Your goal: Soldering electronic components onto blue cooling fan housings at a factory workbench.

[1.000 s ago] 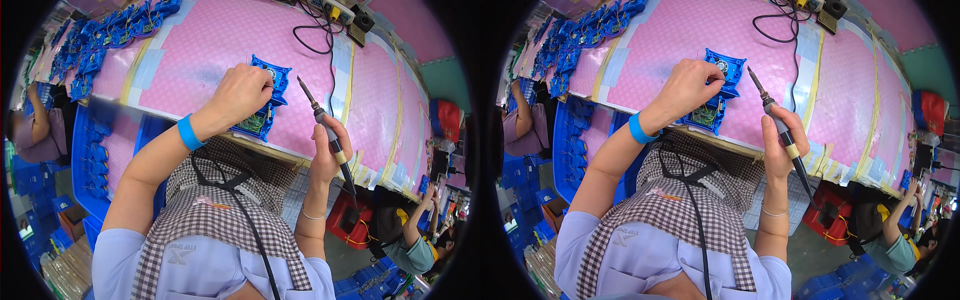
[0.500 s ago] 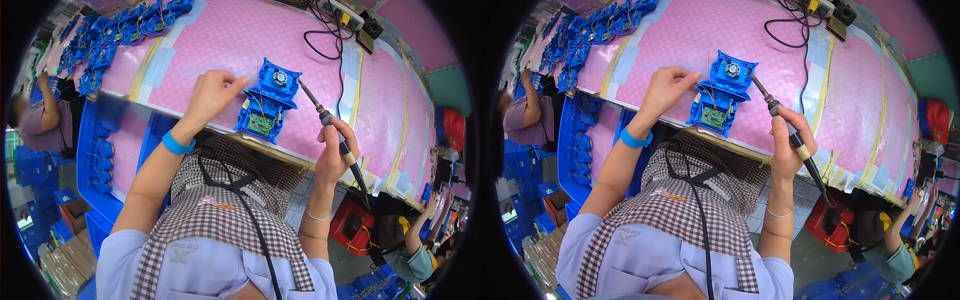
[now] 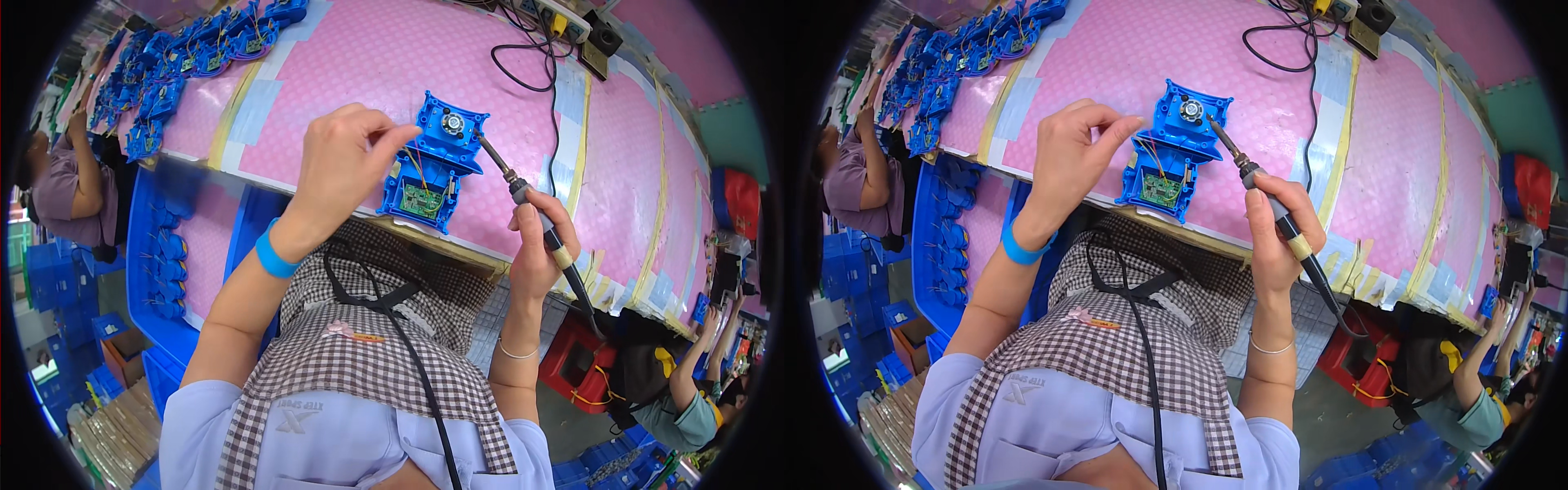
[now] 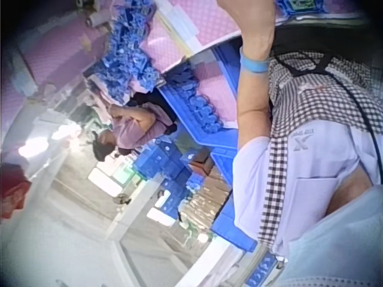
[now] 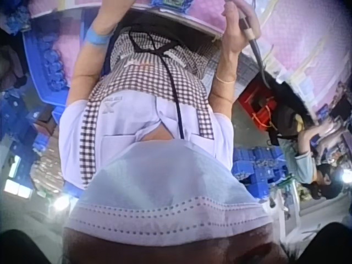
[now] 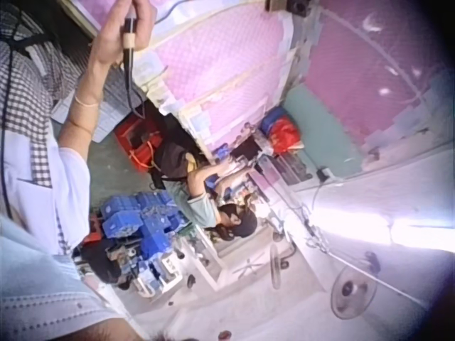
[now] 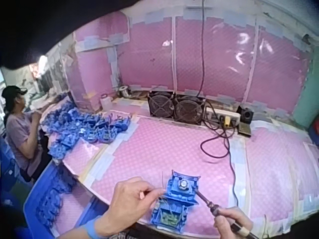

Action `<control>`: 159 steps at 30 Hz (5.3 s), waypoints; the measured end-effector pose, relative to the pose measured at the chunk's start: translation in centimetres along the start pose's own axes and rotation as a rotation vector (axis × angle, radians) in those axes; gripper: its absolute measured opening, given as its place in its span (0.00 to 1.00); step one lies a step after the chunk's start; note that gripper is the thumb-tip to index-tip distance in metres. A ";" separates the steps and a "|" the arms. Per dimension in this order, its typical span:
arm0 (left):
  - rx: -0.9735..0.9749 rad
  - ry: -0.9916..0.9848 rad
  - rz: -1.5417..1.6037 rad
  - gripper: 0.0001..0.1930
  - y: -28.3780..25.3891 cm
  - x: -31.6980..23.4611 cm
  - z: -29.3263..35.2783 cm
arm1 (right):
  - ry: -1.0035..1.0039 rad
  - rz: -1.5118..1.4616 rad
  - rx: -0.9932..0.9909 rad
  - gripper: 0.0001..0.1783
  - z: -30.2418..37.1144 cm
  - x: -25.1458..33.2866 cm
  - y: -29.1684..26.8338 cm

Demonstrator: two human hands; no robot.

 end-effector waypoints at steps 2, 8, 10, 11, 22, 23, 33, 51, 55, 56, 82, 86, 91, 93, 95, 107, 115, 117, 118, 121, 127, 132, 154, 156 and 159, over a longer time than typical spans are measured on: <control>-0.052 0.041 0.146 0.10 0.6 -1.1 0.0 | 0.016 0.009 0.009 0.09 -0.1 -0.1 0.3; 0.047 -0.146 0.410 0.07 4.1 -1.1 -1.3 | 0.028 0.123 0.041 0.09 -0.4 -0.1 0.6; 0.051 -0.162 0.400 0.07 4.2 -0.8 -1.4 | 0.009 0.157 0.078 0.08 -0.5 0.0 0.8; 0.029 -0.139 0.355 0.07 3.9 -0.7 -1.3 | -0.007 0.169 0.097 0.08 -0.5 0.0 0.9; 0.019 0.115 0.094 0.07 3.7 -1.1 -1.6 | 0.079 0.136 0.048 0.08 -1.0 -0.7 1.8; 0.024 0.117 0.089 0.07 3.7 -1.2 -1.6 | 0.081 0.134 0.045 0.08 -1.0 -0.7 1.9; 0.021 0.142 0.057 0.07 3.7 -1.4 -1.6 | 0.057 0.148 0.020 0.08 -0.9 0.6 1.1; 0.027 0.124 0.068 0.07 4.0 -1.3 -1.6 | 0.009 0.173 0.114 0.08 -0.9 -0.1 2.1; 0.030 0.124 0.060 0.07 4.1 -1.2 -1.6 | 0.018 0.144 0.067 0.09 -0.6 0.2 1.6; 0.030 0.122 0.057 0.07 4.1 -1.2 -1.6 | 0.021 0.147 0.054 0.09 -0.6 0.2 1.4; -0.241 -0.219 0.704 0.09 -3.3 4.5 1.4 | -0.191 0.410 0.691 0.26 -4.3 -4.5 13.8; -0.238 -0.576 1.267 0.16 -8.1 13.1 7.4 | -0.171 0.420 0.701 0.29 -11.5 -11.1 25.4; -0.745 -0.934 0.558 0.15 -20.3 25.3 22.4 | -0.219 0.397 0.720 0.25 -13.5 -11.1 27.3; -0.781 -1.062 -0.109 0.17 -22.9 30.2 29.1 | -0.728 0.523 0.608 0.18 -11.9 -8.5 25.7; -0.681 -1.107 -0.622 0.19 -23.1 35.0 35.0 | -0.553 0.482 0.663 0.11 -10.0 -7.5 22.9; -0.188 -1.623 -0.960 0.22 -27.7 51.7 52.2 | -0.087 0.682 0.581 0.07 -4.4 -1.6 12.4; -0.168 -2.036 -0.585 0.33 -21.2 56.5 51.3 | -0.122 0.679 0.597 0.09 -3.5 -3.3 15.0; -0.049 -2.055 -0.563 0.34 -21.1 55.4 50.8 | -0.135 0.667 0.616 0.09 -3.8 -3.5 15.7; 0.001 -2.052 -0.509 0.33 -21.2 54.1 50.8 | -0.144 0.656 0.635 0.09 -4.1 -3.5 16.1; -0.158 -1.957 -0.384 0.35 -22.0 47.4 50.9 | -0.166 0.592 0.674 0.10 -5.3 -3.7 16.9; -0.311 -1.070 0.723 0.20 -19.1 28.5 36.8 | -0.154 0.519 0.575 0.12 -5.3 -1.2 15.3; 0.194 -0.499 0.902 0.26 -6.3 13.7 14.5 | -0.280 0.666 0.497 0.04 -5.2 2.0 11.8; 0.565 -0.300 0.501 0.26 5.4 6.2 -9.7 | -0.468 0.609 0.602 0.17 -4.5 0.8 9.8; 0.450 -0.328 0.539 0.23 3.0 6.9 -8.1 | -0.554 0.707 0.583 0.10 -2.6 0.6 10.7; 0.480 -0.152 0.539 0.21 1.8 6.3 -5.7 | -0.551 0.686 0.609 0.08 -1.5 -0.1 11.8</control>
Point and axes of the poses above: each hand's wrist, its own z-axis away from the middle knuckle, its own y-axis out of the palm, x = y × z, the point moved 4 cm from there along -z, towards the middle knuckle, and after that the axes turned 14 degrees about -z, right-handed, at the moved point
